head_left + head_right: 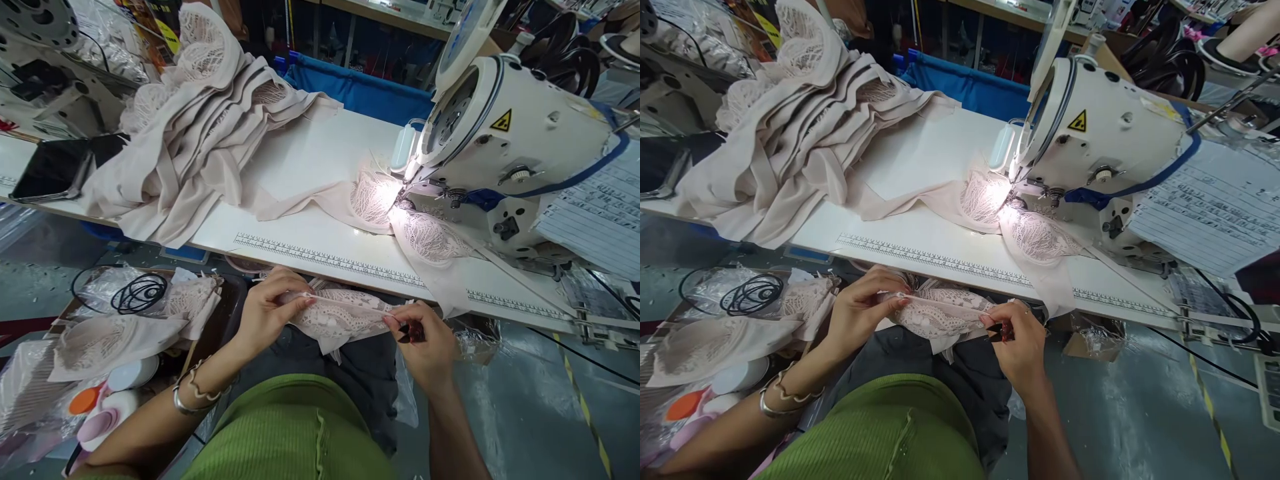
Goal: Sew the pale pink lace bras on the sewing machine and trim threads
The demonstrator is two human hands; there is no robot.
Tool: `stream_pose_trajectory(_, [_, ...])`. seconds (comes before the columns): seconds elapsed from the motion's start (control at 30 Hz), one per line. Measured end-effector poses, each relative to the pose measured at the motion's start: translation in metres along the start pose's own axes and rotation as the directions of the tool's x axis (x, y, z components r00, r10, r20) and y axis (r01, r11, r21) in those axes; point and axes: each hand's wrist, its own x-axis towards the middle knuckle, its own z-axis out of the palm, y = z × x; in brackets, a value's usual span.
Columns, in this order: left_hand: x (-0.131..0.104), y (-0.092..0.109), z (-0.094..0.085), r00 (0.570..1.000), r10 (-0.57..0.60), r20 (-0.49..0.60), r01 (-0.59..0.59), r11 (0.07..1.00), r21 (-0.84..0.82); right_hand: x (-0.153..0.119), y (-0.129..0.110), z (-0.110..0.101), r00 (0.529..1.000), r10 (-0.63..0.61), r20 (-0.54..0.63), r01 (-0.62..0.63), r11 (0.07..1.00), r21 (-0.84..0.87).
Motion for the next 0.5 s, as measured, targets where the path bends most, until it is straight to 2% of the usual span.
stream_pose_trajectory(0.13, [0.000, -0.003, 0.002, 0.998, -0.070, -0.011, 0.069, 0.997, -0.033, 0.003, 0.000, -0.001, 0.999, 0.018, 0.035, -0.016, 0.999, -0.046])
stream_pose_trajectory(0.23, [-0.002, -0.006, 0.004, 0.994, -0.112, -0.001, 0.112, 0.991, -0.074, 0.011, -0.001, -0.005, 0.994, 0.032, 0.104, -0.037, 0.998, 0.045])
stream_pose_trajectory(0.37, [-0.001, -0.010, -0.001, 0.993, -0.116, 0.026, 0.119, 0.984, -0.132, 0.024, -0.005, -0.020, 0.960, 0.116, 0.253, -0.175, 0.959, 0.223])
stream_pose_trajectory(0.43, [0.003, -0.009, -0.009, 0.983, -0.120, 0.140, 0.142, 0.977, -0.160, 0.030, -0.009, -0.026, 0.935, 0.103, 0.340, -0.220, 0.920, 0.325])
stream_pose_trajectory(0.5, [0.009, -0.004, -0.015, 0.932, -0.123, 0.341, 0.181, 0.973, -0.143, 0.035, -0.014, -0.028, 0.906, 0.071, 0.416, -0.246, 0.890, 0.383])
